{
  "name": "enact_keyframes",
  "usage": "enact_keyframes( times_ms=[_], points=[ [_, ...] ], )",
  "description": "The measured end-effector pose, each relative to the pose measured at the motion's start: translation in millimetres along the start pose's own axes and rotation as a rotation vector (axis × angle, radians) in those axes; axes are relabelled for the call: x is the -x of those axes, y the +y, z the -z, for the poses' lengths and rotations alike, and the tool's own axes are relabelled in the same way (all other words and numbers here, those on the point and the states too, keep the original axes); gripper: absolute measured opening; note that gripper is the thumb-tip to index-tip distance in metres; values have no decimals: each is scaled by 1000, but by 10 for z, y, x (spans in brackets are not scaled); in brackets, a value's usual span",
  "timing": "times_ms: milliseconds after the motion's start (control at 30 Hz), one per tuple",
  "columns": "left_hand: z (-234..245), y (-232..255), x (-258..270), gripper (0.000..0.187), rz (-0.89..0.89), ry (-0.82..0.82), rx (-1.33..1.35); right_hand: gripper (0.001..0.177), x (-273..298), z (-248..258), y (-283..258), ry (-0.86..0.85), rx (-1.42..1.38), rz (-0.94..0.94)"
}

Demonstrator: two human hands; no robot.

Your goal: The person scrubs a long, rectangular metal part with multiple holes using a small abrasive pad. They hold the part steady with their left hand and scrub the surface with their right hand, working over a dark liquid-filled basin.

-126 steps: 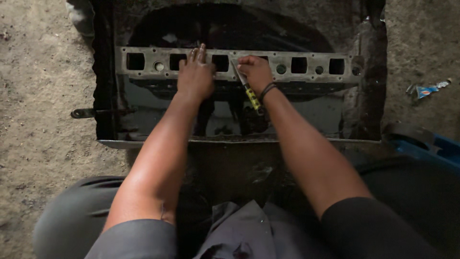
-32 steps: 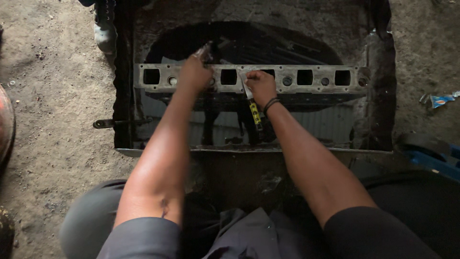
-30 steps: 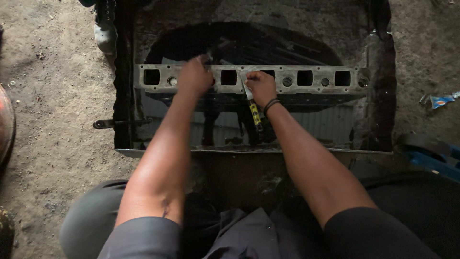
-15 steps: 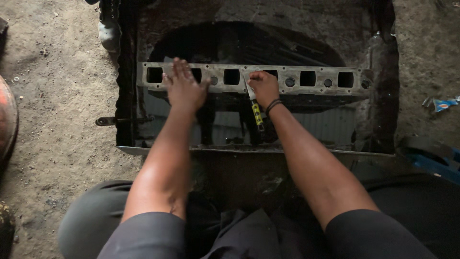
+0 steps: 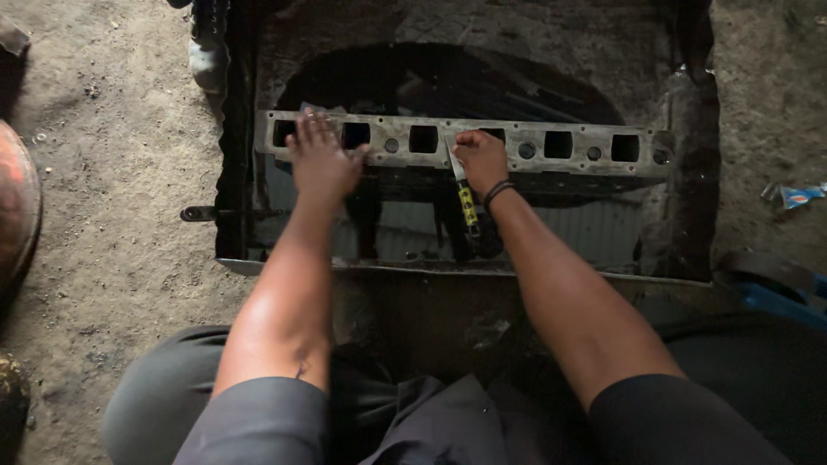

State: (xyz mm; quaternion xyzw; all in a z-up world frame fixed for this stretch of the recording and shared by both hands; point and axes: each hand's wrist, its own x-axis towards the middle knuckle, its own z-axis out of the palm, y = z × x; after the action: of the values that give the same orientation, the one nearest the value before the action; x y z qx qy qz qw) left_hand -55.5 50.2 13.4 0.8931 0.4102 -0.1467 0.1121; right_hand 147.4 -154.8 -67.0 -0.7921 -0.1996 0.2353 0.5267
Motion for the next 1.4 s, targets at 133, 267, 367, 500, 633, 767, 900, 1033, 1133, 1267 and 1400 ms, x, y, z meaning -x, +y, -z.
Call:
enact_keyframes(
  times_ms=[133, 267, 367, 500, 633, 767, 900, 1033, 1133, 1267, 1400],
  points=[
    [-26, 286, 65, 100, -95, -37, -7, 25, -29, 7, 34, -18, -3, 11],
    [-31, 348, 68, 101, -101, -41, 20, 24, 49, 14, 9, -55, 35, 90],
    [-43, 365, 39, 104, -87, -46, 16, 28, 332, -49, -20, -186, 208, 234],
    [-48, 361, 64, 104, -85, -25, 44, 27, 693, -340, -40, -323, 505, 259],
    [-48, 371, 53, 105, -83, -26, 41, 24, 840, -589, 134, -583, 952, 311],
    [-40, 393, 53, 104, -66, -42, 27, 39, 940, -870, 378, -720, 851, 328],
    [-72, 388, 40, 103, -72, -33, 16, 32, 1035, -1122, 521, -720, 811, 405],
    [-52, 389, 34, 101, -75, -52, 3, 39, 1127, -1302, 154, -769, 972, 456],
    [-16, 394, 47, 99, -77, -71, 6, 44, 1184, -1375, -201, -883, 918, 332],
    [36, 404, 88, 100, -57, -93, 42, 41, 1192, -1601, -223, -859, 680, 514],
    [11, 354, 96, 100, -73, -67, 40, 31, 1119, -1469, 176, -798, 825, 648]
  ],
)
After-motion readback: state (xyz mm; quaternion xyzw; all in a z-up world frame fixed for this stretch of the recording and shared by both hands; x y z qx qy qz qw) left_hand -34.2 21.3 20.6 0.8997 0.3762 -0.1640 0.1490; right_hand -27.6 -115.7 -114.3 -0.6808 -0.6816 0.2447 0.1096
